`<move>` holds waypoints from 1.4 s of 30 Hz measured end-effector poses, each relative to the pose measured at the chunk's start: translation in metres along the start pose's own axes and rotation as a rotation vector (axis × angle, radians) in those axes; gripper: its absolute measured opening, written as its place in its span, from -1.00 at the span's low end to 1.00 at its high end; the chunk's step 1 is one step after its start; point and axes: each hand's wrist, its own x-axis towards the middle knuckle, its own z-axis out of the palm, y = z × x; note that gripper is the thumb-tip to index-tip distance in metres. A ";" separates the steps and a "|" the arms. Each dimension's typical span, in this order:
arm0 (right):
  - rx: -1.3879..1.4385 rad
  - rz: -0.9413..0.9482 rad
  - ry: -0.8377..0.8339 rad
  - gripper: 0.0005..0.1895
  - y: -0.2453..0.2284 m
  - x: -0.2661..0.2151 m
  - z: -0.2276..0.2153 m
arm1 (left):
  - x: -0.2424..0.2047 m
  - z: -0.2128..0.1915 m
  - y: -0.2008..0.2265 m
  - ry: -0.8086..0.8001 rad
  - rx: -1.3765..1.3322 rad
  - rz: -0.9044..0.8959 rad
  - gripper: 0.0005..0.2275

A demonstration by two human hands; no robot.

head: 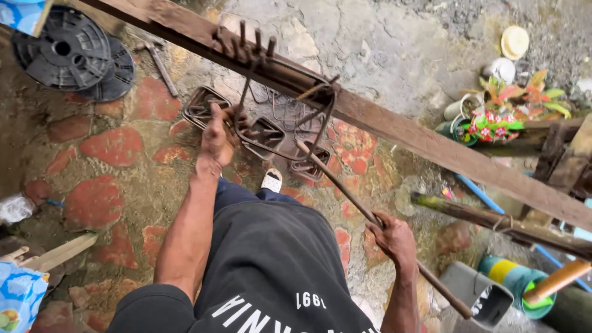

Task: Bending steel rebar rods into square stirrups using a manual bending jig

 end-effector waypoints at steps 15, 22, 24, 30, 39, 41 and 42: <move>0.345 -0.293 0.335 -0.78 0.035 0.010 0.028 | -0.045 0.016 0.050 -0.077 0.068 -0.111 -0.15; -0.052 -0.276 0.415 -0.60 0.046 0.022 0.021 | -0.046 0.038 0.059 -0.118 0.192 0.008 -0.29; -0.059 -0.234 0.396 -0.56 0.034 0.019 0.014 | -0.037 0.035 0.050 -0.093 0.171 0.017 -0.34; -0.167 -0.278 0.532 -0.55 0.023 0.004 -0.001 | -0.011 0.032 0.027 -0.059 0.331 0.179 -0.72; -0.020 -0.633 0.844 -0.71 0.014 -0.025 -0.034 | -0.037 0.093 0.073 0.124 0.435 0.340 -0.71; 0.032 -0.626 0.821 -0.73 0.015 -0.029 -0.030 | -0.056 0.108 0.082 0.075 0.367 0.345 -0.69; 0.064 -0.530 0.721 -0.73 0.013 -0.029 -0.027 | -0.066 0.116 0.088 0.043 0.308 0.378 -0.70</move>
